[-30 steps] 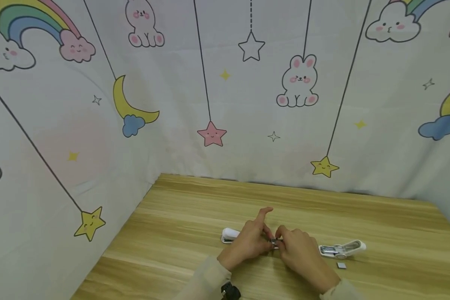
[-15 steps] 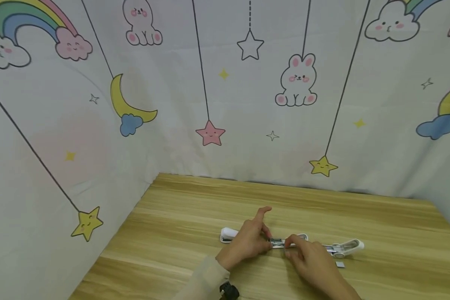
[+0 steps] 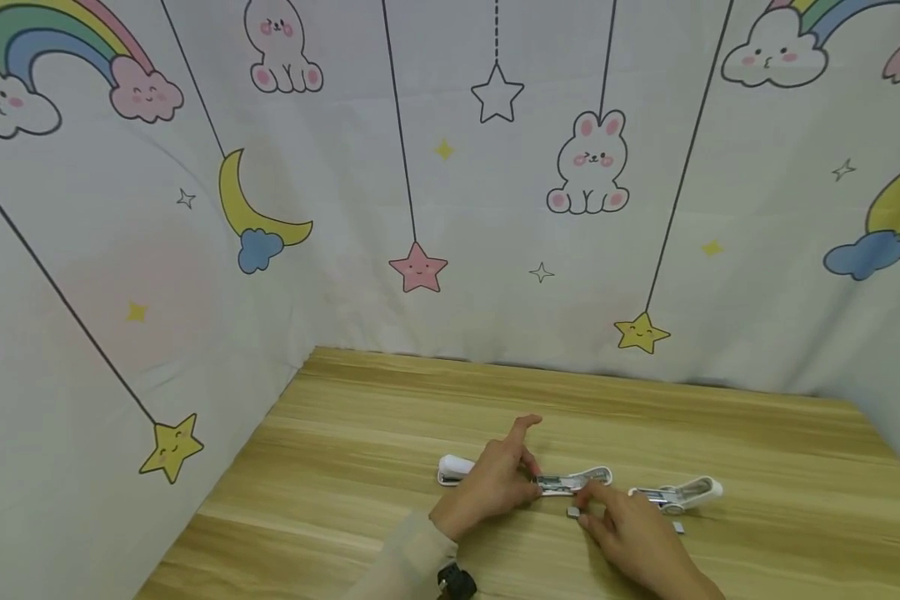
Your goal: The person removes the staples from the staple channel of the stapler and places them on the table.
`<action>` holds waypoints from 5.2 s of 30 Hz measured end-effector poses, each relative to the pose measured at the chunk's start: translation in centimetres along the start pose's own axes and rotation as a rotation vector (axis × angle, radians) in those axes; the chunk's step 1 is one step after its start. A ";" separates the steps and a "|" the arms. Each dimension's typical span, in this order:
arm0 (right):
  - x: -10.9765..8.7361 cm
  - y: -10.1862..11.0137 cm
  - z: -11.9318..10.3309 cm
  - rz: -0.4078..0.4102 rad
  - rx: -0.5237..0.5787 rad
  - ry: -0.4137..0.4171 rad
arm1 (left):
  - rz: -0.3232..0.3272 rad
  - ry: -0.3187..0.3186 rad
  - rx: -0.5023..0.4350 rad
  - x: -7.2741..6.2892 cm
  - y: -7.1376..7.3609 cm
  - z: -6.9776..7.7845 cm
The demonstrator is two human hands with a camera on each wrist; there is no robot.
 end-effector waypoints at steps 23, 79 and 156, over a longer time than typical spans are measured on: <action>1.5 1.5 -5.0 0.197 0.211 0.233 | 0.112 -0.111 -0.043 -3.1 6.2 0.4; 8.9 -3.5 -12.8 0.200 0.334 0.355 | 0.173 0.081 -0.169 -6.7 9.8 -9.8; 9.6 -8.6 -13.5 -0.025 0.280 0.118 | 0.163 0.102 -0.168 -6.7 10.0 -10.1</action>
Point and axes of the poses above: each hand's wrist, its own x-axis towards the middle knuckle, its own y-axis out of the back of the hand, z = x × y, the point moved 9 cm from there along x, towards the middle knuckle, and after that the axes turned 1 degree about -x, right-handed, at the moved point
